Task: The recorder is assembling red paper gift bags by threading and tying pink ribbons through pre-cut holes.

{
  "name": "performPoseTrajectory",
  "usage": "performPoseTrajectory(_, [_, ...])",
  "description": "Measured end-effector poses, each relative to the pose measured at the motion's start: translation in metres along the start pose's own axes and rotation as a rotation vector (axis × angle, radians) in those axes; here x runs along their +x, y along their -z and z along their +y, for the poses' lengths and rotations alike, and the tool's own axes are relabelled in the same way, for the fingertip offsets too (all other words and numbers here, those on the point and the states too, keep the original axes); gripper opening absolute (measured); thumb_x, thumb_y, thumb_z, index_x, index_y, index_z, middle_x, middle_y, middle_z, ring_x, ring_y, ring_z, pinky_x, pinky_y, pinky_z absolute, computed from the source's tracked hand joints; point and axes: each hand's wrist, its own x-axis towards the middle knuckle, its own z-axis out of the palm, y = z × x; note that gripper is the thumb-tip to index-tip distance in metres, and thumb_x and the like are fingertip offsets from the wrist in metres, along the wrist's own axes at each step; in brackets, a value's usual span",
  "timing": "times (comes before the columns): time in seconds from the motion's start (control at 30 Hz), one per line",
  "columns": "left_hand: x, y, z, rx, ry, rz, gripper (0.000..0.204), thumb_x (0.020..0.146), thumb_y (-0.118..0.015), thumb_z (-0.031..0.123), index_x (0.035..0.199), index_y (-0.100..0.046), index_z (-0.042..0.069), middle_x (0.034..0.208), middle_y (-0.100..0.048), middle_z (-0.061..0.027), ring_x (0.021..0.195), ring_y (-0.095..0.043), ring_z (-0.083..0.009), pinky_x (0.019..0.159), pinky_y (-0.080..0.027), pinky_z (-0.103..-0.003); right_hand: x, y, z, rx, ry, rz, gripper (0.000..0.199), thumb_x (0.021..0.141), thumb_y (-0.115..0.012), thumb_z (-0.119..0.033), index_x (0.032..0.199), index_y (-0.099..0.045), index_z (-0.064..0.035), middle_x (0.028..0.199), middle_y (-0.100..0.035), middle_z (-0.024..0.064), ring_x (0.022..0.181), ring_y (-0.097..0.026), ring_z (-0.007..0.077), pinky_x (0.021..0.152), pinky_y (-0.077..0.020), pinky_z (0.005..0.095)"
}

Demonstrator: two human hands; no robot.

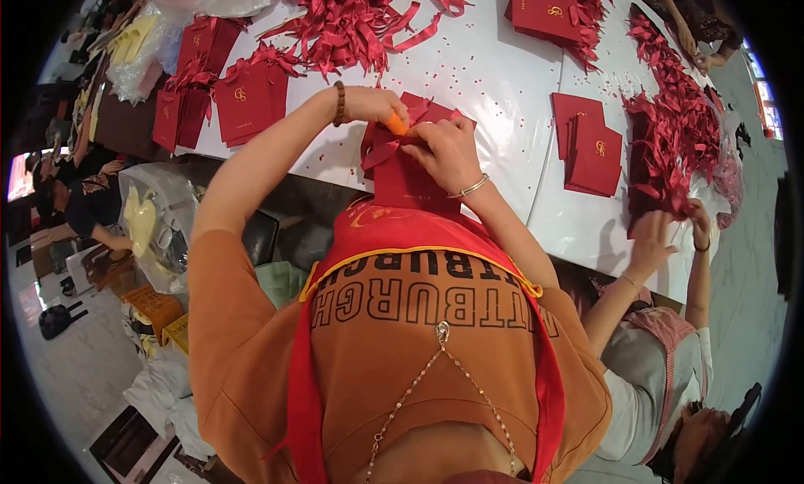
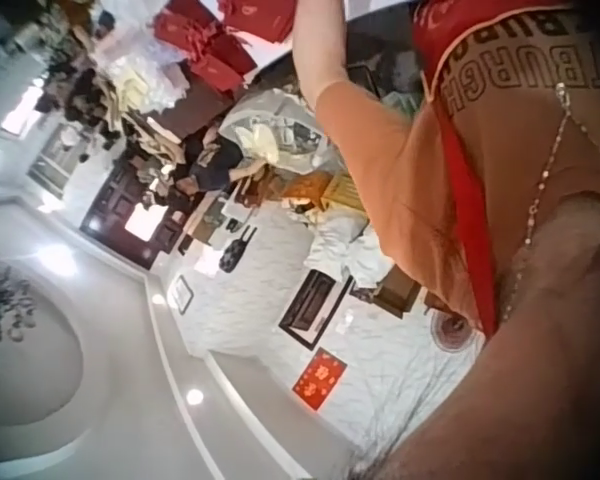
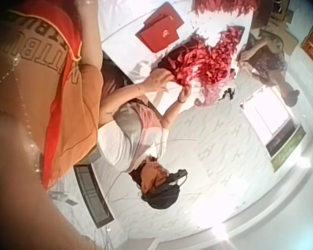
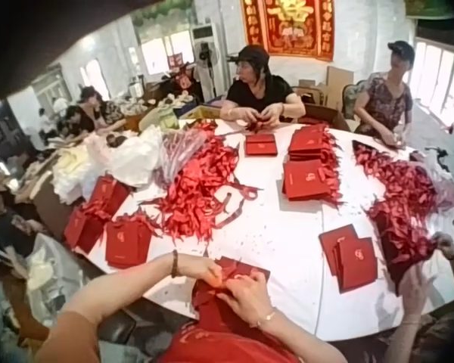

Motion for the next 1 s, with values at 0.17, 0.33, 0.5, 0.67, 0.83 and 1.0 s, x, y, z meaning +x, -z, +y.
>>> performPoseTrajectory(0.17, [0.021, -0.003, -0.016, 0.018, 0.06, 0.084, 0.008, 0.074, -0.055, 0.009, 0.074, -0.06, 0.002, 0.073, -0.054, 0.0018, 0.069, -0.047, -0.0074, 0.063, -0.037, -0.022, 0.004, 0.002, 0.003, 0.0, -0.076, -0.041, 0.014, 0.072, -0.064, -0.022, 0.083, -0.062, -0.0138, 0.067, -0.058, 0.0034, 0.068, -0.054, 0.0197, 0.071, -0.0308, 0.0342])
performPoseTrajectory(0.33, [0.033, -0.008, -0.017, -0.441, 0.074, 0.451, 0.015, 0.079, -0.056, 0.016, 0.078, -0.063, 0.003, 0.071, -0.058, -0.0007, 0.064, -0.049, -0.0071, 0.057, -0.038, -0.021, 0.005, 0.0, 0.007, 0.088, -0.108, -0.106, 0.012, 0.073, -0.063, -0.023, 0.082, -0.063, -0.0139, 0.068, -0.06, 0.0032, 0.067, -0.055, 0.0195, 0.073, -0.0307, 0.034])
performPoseTrajectory(0.5, [0.036, 0.015, -0.044, -0.348, -0.007, 1.008, 0.036, 0.078, -0.054, 0.035, 0.08, -0.062, 0.0, 0.066, -0.059, -0.0066, 0.059, -0.053, -0.0146, 0.052, -0.04, -0.027, 0.003, -0.001, 0.022, 0.191, -0.327, -0.151, 0.019, 0.073, -0.063, -0.025, 0.082, -0.063, -0.0086, 0.066, -0.061, 0.0088, 0.064, -0.059, 0.0248, 0.061, -0.0407, 0.0359])
performPoseTrajectory(0.67, [0.021, 0.012, -0.085, 0.404, 0.594, 0.982, 0.046, 0.08, -0.05, 0.046, 0.091, -0.058, 0.002, 0.086, -0.062, -0.0187, 0.083, -0.059, -0.0352, 0.071, -0.044, -0.044, 0.002, -0.013, 0.036, 0.118, -0.381, -0.14, 0.024, 0.073, -0.064, -0.028, 0.084, -0.063, -0.0068, 0.067, -0.061, 0.0122, 0.064, -0.059, 0.0286, 0.057, -0.0445, 0.0386])
performPoseTrajectory(0.83, [0.036, 0.001, -0.098, 0.44, 0.458, 1.091, 0.036, 0.079, -0.053, 0.039, 0.077, -0.054, 0.003, 0.082, -0.062, -0.0161, 0.079, -0.059, -0.0333, 0.067, -0.045, -0.043, 0.006, -0.018, 0.035, 0.034, -0.365, -0.193, 0.026, 0.072, -0.064, -0.029, 0.086, -0.063, -0.0072, 0.07, -0.062, 0.0127, 0.066, -0.059, 0.0291, 0.059, -0.045, 0.0384])
performPoseTrajectory(1.0, [0.032, 0.01, -0.102, -0.165, -0.028, 1.171, 0.011, 0.077, -0.055, 0.013, 0.079, -0.052, 0.002, 0.075, -0.061, -0.0111, 0.059, -0.057, -0.0197, 0.053, -0.044, -0.029, 0.011, -0.016, 0.034, 0.04, -0.354, -0.23, 0.026, 0.072, -0.063, -0.029, 0.088, -0.064, -0.0077, 0.07, -0.062, 0.0122, 0.067, -0.059, 0.029, 0.06, -0.045, 0.0385])
